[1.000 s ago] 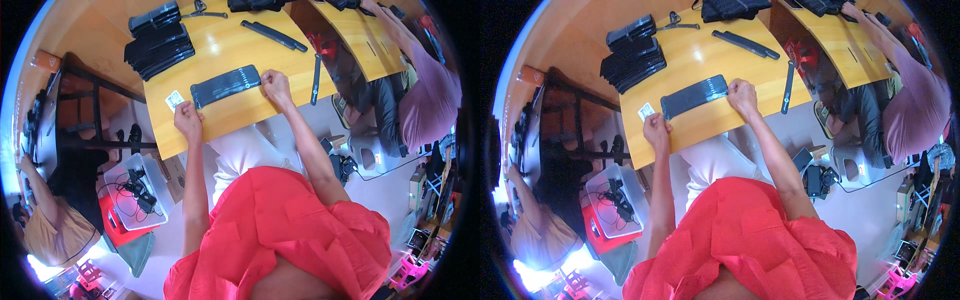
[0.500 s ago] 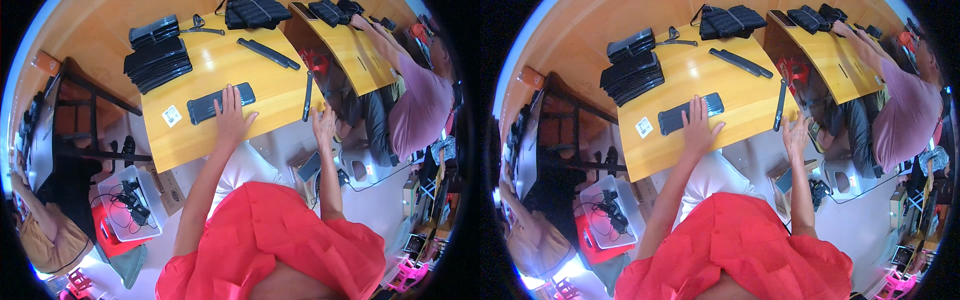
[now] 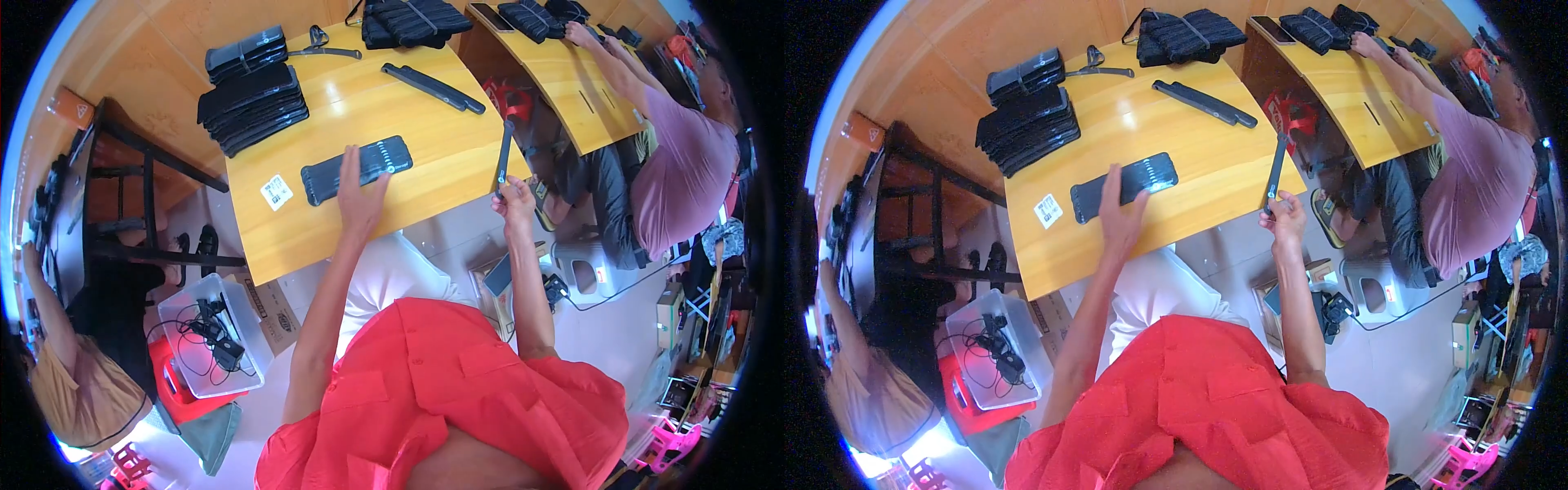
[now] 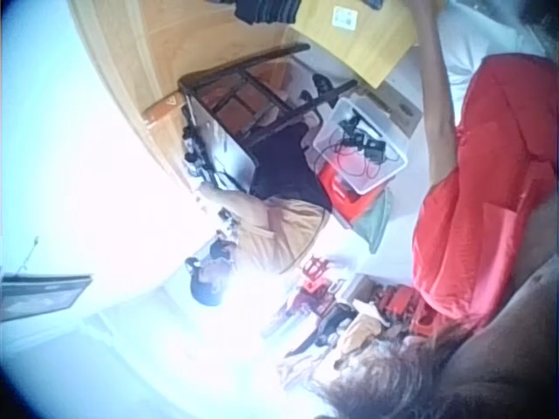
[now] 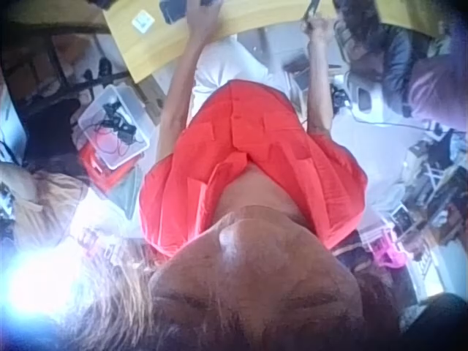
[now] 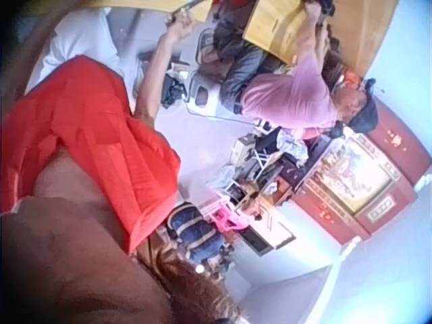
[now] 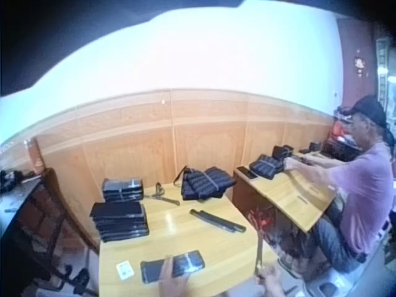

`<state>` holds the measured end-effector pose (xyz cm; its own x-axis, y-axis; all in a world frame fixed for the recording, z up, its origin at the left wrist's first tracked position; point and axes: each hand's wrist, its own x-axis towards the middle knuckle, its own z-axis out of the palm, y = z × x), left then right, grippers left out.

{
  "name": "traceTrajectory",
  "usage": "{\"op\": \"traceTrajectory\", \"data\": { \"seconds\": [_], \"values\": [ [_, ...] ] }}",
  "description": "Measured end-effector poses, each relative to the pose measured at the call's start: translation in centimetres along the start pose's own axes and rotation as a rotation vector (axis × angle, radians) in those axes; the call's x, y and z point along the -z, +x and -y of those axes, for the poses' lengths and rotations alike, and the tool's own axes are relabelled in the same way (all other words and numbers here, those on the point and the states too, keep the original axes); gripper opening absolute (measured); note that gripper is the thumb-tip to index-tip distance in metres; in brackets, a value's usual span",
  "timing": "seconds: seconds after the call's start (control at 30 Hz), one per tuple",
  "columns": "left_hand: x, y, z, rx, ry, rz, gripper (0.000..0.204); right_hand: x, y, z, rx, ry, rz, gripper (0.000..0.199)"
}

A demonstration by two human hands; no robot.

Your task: Manually assembling black straps with plastic fittings at an assembly table.

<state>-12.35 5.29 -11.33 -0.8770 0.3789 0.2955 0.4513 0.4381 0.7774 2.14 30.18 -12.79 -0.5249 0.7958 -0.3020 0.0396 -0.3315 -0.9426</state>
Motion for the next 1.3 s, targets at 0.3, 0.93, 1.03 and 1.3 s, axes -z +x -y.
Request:
{"op": "traceTrajectory", "data": {
  "seconds": [0.3,0.93,1.03,1.3],
  "values": [
    [4.0,-4.5,-8.7,-0.311,0.178,0.121,0.095,-2.9,-7.5,7.9,-0.188,-0.286,0.797,0.01],
    [10.7,-8.8,-1.3,0.44,-0.505,0.616,0.014,-5.9,-7.9,5.6,0.103,-0.726,0.878,0.007],
    [11.5,-8.5,0.2,0.519,-0.621,0.448,0.014,-6.4,-6.5,3.9,0.017,-0.547,0.842,0.006],
    [10.4,-5.7,2.4,0.612,-0.638,0.03,0.012,-9.0,-3.8,2.0,-0.102,-0.28,0.794,0.013]
  ]
}}
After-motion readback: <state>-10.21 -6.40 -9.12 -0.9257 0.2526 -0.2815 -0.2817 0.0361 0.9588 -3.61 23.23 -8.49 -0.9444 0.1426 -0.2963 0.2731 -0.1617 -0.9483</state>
